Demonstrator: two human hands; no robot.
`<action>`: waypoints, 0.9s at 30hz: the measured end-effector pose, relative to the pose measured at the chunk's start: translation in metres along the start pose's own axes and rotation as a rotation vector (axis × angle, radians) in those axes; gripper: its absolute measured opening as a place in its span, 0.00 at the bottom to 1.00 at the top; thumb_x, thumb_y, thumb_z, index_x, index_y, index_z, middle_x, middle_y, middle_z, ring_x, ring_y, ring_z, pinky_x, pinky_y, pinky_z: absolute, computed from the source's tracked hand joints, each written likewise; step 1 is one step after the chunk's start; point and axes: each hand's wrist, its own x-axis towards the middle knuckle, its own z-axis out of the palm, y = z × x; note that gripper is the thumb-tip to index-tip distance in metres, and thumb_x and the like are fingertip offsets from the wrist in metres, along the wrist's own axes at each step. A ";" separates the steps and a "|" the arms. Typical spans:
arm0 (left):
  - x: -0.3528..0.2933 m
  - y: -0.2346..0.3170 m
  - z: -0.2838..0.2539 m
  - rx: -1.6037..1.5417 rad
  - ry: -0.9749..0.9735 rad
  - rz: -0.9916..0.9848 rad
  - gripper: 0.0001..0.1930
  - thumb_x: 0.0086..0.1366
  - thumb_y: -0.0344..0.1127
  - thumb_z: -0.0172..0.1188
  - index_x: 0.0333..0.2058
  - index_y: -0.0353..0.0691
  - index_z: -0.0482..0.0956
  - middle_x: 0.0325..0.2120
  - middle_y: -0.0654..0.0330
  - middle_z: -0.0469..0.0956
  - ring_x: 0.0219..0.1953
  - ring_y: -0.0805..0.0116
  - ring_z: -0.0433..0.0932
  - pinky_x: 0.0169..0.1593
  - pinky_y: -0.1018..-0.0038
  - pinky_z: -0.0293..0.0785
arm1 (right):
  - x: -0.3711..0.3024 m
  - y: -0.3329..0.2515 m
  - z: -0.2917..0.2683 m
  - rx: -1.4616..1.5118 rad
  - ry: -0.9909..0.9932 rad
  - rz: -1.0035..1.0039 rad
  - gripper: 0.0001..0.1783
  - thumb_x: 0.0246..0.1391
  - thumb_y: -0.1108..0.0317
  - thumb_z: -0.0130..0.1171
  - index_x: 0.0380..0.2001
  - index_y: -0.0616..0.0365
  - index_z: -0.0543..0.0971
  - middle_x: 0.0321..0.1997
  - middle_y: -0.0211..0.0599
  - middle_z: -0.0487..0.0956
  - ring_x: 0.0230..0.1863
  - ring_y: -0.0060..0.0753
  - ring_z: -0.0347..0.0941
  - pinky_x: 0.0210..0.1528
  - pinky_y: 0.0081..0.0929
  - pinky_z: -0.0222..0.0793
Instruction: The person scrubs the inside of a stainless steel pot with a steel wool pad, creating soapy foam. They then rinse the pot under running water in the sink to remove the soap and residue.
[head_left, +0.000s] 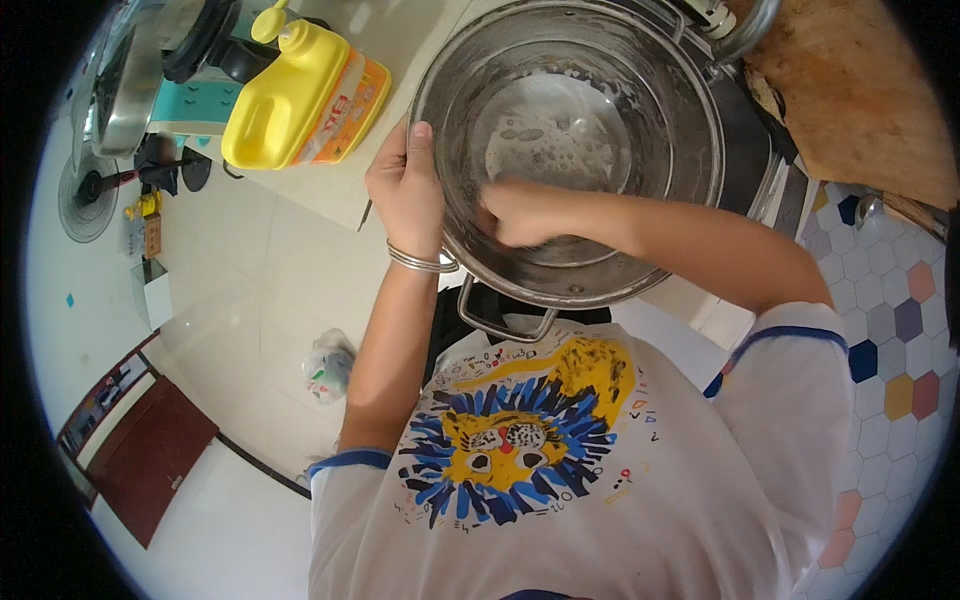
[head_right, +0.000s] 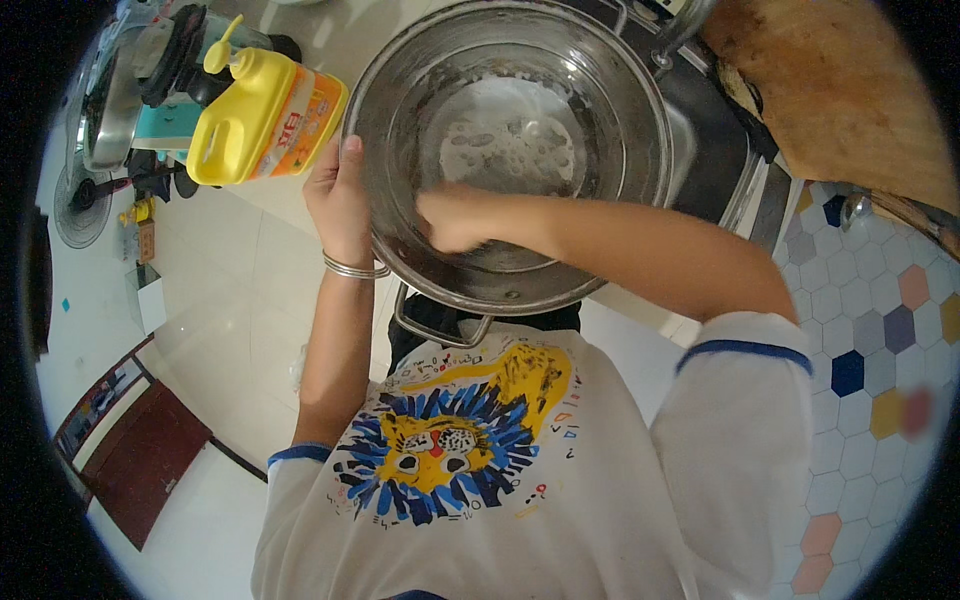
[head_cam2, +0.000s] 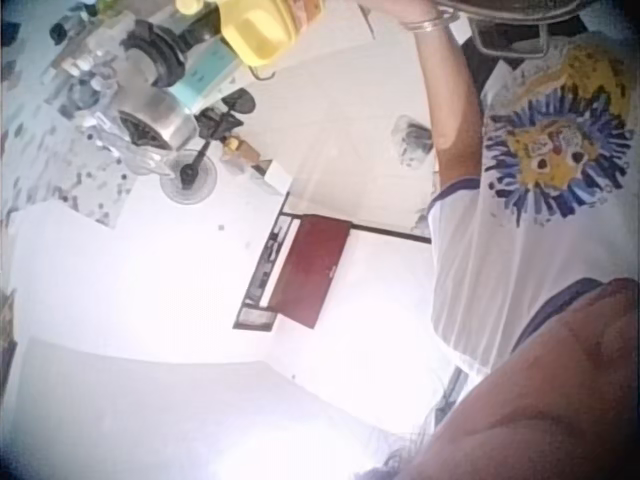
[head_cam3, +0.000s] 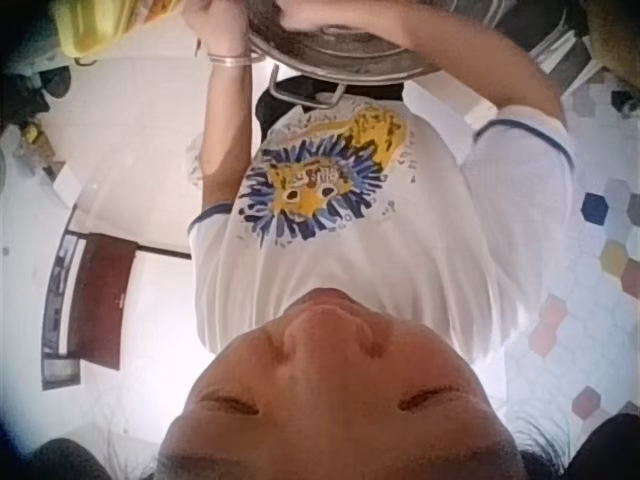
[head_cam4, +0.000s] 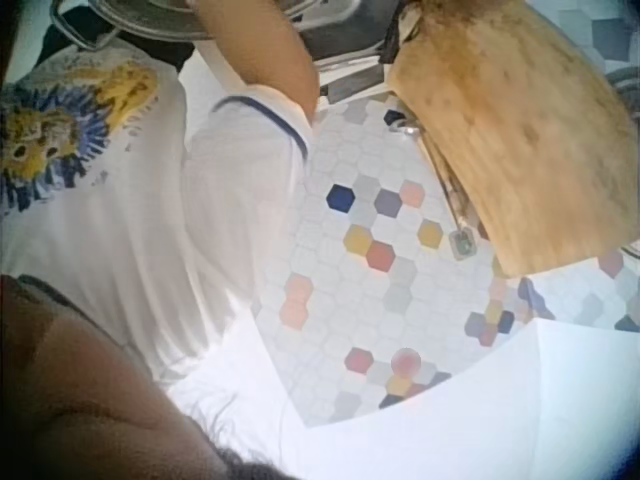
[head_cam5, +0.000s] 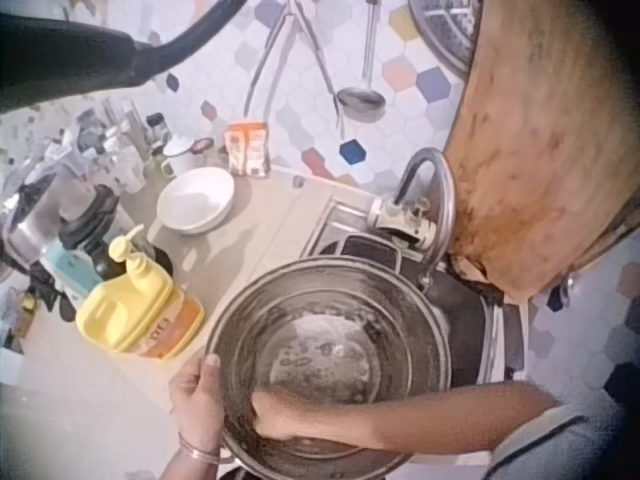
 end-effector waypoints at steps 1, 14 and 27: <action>0.002 0.000 0.001 -0.013 -0.012 0.008 0.11 0.62 0.32 0.51 0.36 0.28 0.74 0.19 0.71 0.68 0.24 0.83 0.60 0.28 0.84 0.60 | 0.016 0.000 0.007 0.101 0.194 0.068 0.08 0.33 0.75 0.56 0.23 0.59 0.78 0.24 0.46 0.77 0.31 0.45 0.74 0.33 0.37 0.68; 0.070 0.010 0.009 0.139 -0.355 0.006 0.14 0.59 0.36 0.54 0.37 0.31 0.76 0.23 0.58 0.76 0.26 0.75 0.69 0.33 0.76 0.68 | 0.026 -0.009 -0.011 0.243 0.386 0.010 0.10 0.38 0.72 0.56 0.28 0.62 0.78 0.33 0.52 0.77 0.38 0.50 0.74 0.41 0.37 0.68; -0.044 0.008 -0.053 0.443 -0.284 -0.094 0.14 0.61 0.33 0.51 0.45 0.34 0.69 0.30 0.47 0.74 0.29 0.57 0.74 0.35 0.70 0.70 | 0.045 -0.024 -0.026 0.789 0.395 0.199 0.13 0.46 0.70 0.56 0.36 0.65 0.74 0.34 0.39 0.75 0.36 0.32 0.72 0.33 0.27 0.69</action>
